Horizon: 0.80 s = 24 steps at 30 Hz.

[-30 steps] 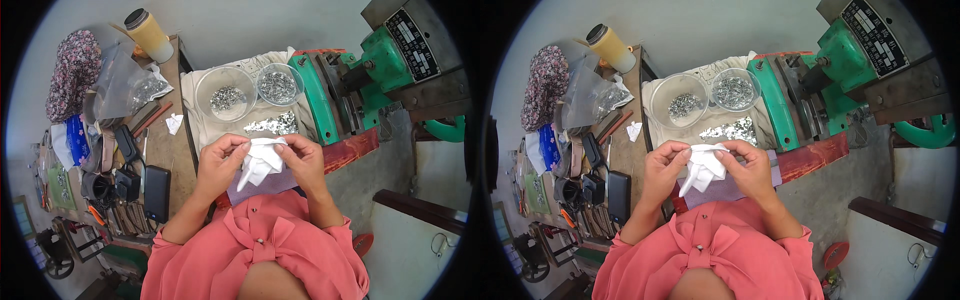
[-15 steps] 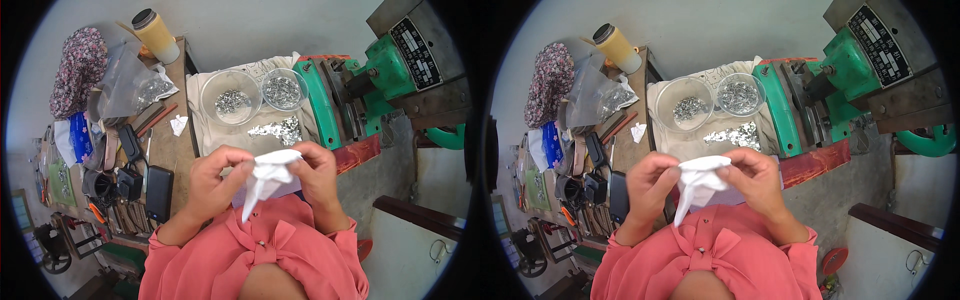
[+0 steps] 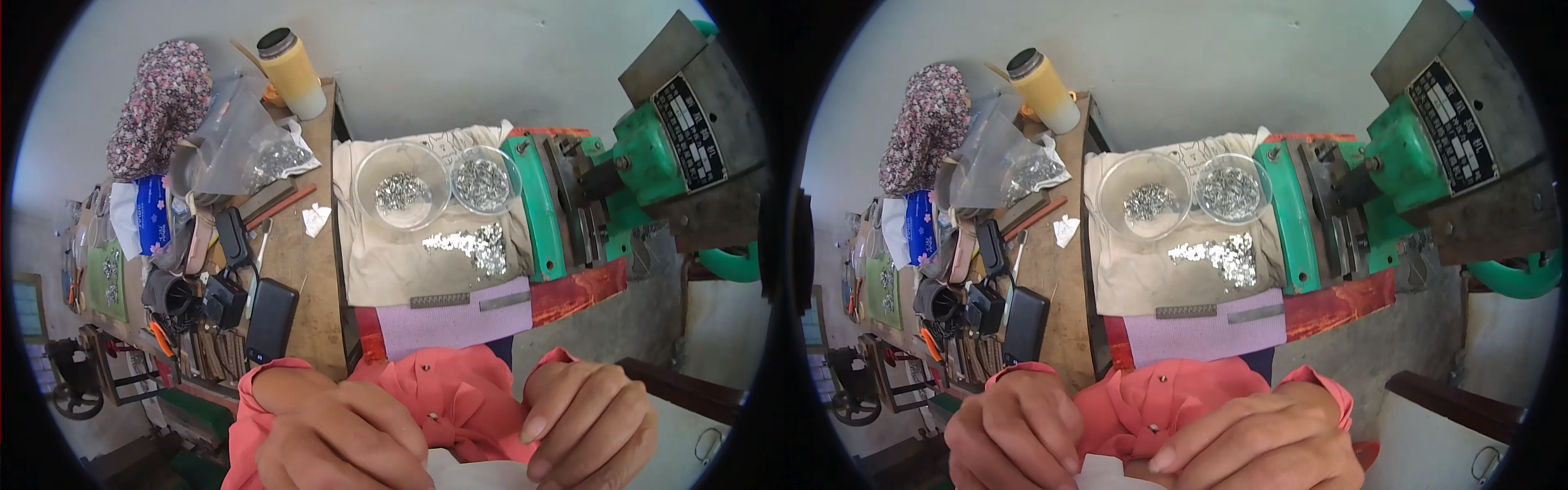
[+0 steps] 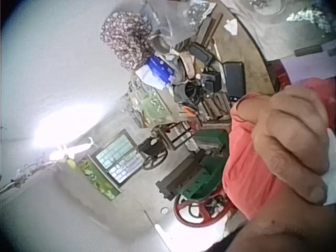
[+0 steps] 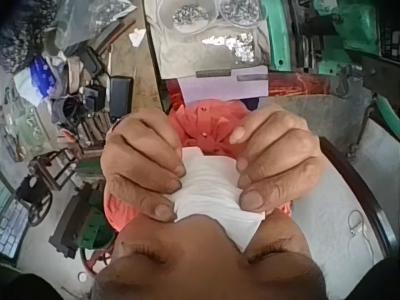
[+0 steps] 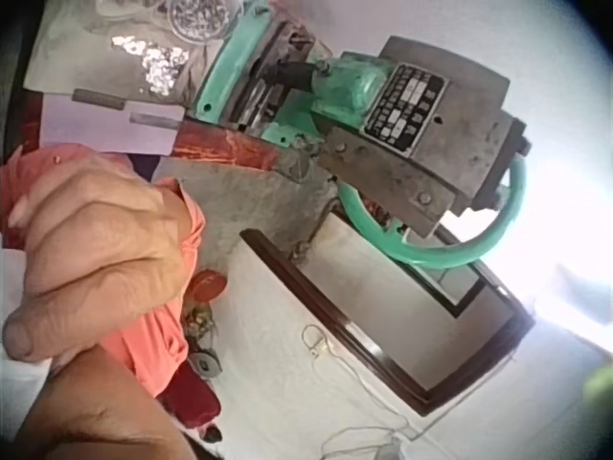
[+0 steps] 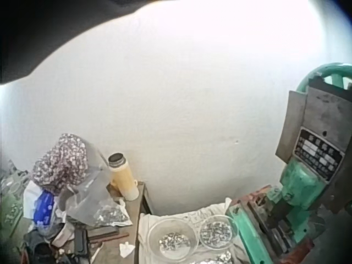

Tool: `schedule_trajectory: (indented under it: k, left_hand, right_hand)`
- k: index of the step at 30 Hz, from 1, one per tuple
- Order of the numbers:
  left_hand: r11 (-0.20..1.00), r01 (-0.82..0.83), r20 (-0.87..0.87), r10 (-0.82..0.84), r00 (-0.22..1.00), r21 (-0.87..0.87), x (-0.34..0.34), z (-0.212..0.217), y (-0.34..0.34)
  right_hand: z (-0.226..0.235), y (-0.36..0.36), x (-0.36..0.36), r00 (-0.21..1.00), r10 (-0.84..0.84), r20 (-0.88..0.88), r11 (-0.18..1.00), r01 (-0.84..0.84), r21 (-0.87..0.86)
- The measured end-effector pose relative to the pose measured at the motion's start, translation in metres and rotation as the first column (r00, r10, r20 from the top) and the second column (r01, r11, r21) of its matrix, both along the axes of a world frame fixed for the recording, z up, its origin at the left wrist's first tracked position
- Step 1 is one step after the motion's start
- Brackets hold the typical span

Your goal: The person wipes a metal strip with a tissue, then picks up small metal pieces from a bowl and places them into a purple grid tray. They use a green press machine to process the metal strip and then continue arranging the small metal pieces into the grid.

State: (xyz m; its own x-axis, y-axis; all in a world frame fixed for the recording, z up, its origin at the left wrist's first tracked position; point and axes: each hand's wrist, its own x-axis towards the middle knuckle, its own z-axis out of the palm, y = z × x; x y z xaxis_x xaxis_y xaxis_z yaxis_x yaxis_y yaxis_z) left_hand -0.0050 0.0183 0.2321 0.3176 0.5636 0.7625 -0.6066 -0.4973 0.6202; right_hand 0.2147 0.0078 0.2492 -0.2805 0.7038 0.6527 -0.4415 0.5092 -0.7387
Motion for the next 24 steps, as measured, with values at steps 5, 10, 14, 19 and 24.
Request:
schedule_trajectory:
  k: [5, 10, 14, 19, 24]
  left_hand:
    - [0.905, -0.054, 0.182, 0.143, 0.973, -0.423, 0.030, -0.003, -0.027]
    - [0.941, -0.140, 0.190, 0.205, 0.960, -0.309, 0.033, -0.014, -0.024]
    - [0.955, -0.165, 0.331, 0.242, 0.912, -0.245, 0.057, -0.025, -0.024]
    - [0.846, 0.018, 0.617, 0.375, 0.692, -0.534, 0.101, 0.006, -0.039]
    - [0.926, -0.024, 0.559, 0.248, 0.791, -0.376, 0.077, -0.027, -0.038]
  right_hand:
    - [-0.017, -0.004, -0.007, 0.993, 0.004, -0.120, 1.000, 0.000, 0.030]
    - [-0.023, -0.015, -0.027, 0.960, -0.121, -0.251, 0.993, 0.116, -0.032]
    - [-0.013, -0.021, -0.034, 0.951, -0.209, -0.230, 0.975, 0.186, -0.118]
    - [-0.022, -0.017, -0.025, 0.967, -0.165, -0.195, 0.985, 0.150, -0.086]
    - [-0.026, -0.017, -0.022, 0.982, -0.103, -0.160, 0.987, 0.082, -0.137]
